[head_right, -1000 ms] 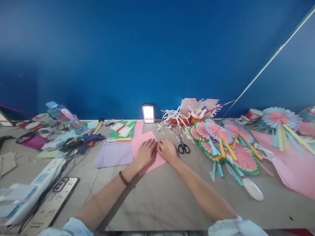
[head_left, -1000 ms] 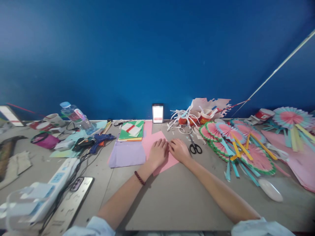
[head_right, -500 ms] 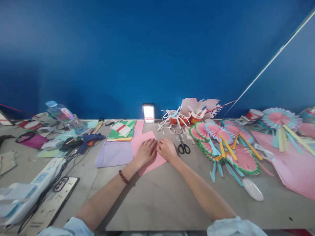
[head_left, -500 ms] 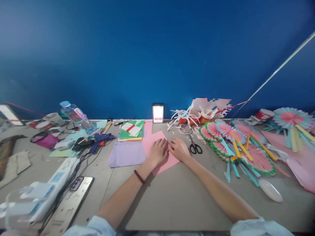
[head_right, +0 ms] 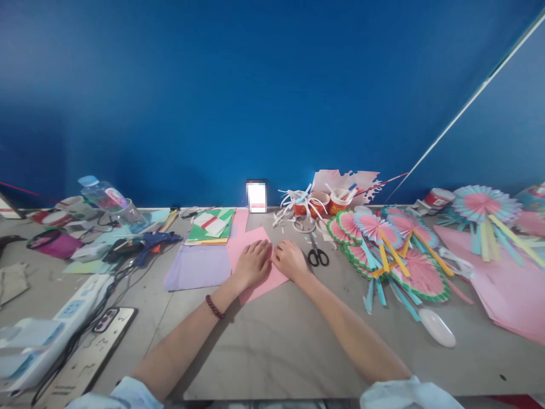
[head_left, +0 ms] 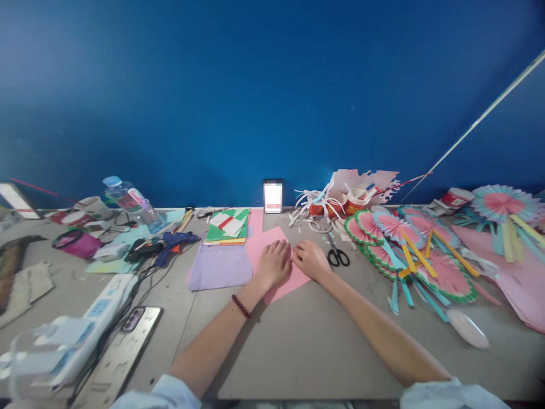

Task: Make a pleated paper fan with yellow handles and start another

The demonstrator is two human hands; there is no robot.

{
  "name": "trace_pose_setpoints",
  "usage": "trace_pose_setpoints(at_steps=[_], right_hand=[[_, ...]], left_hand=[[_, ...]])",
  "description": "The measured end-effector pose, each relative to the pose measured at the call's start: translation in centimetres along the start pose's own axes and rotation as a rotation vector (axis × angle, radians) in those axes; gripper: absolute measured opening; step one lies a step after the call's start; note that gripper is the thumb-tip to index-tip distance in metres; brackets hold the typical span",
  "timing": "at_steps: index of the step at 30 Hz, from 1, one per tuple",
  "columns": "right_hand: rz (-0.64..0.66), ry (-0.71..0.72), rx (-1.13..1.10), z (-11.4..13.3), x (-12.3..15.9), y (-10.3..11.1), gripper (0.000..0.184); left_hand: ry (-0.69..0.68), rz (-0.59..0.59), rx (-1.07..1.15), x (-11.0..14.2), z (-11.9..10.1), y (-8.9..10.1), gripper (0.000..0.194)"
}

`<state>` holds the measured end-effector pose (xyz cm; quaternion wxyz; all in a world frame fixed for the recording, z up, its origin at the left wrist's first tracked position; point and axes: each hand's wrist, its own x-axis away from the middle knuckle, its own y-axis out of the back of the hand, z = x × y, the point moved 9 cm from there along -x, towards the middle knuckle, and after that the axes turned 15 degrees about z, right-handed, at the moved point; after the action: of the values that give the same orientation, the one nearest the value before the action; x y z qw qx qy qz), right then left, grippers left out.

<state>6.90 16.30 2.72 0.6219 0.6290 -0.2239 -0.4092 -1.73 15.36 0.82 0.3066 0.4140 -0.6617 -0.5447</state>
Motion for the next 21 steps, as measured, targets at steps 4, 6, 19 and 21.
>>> trace_pose_setpoints(at_steps=[4,6,19,21], right_hand=[[-0.012,0.008,0.008,0.1,0.2,0.1,0.019],[-0.019,0.013,0.012,0.2,0.4,0.2,0.019],[-0.113,-0.026,0.025,0.3,0.9,0.9,0.025],[-0.137,-0.038,0.021,0.2,1.1,1.0,0.025]], left_hand=[[0.005,0.008,-0.015,0.0,0.0,-0.1,0.046],[0.004,0.016,-0.020,-0.1,-0.1,-0.1,0.046],[-0.026,-0.002,-0.011,0.2,-0.4,0.6,0.041],[-0.034,-0.009,-0.008,0.2,-0.6,0.9,0.036]])
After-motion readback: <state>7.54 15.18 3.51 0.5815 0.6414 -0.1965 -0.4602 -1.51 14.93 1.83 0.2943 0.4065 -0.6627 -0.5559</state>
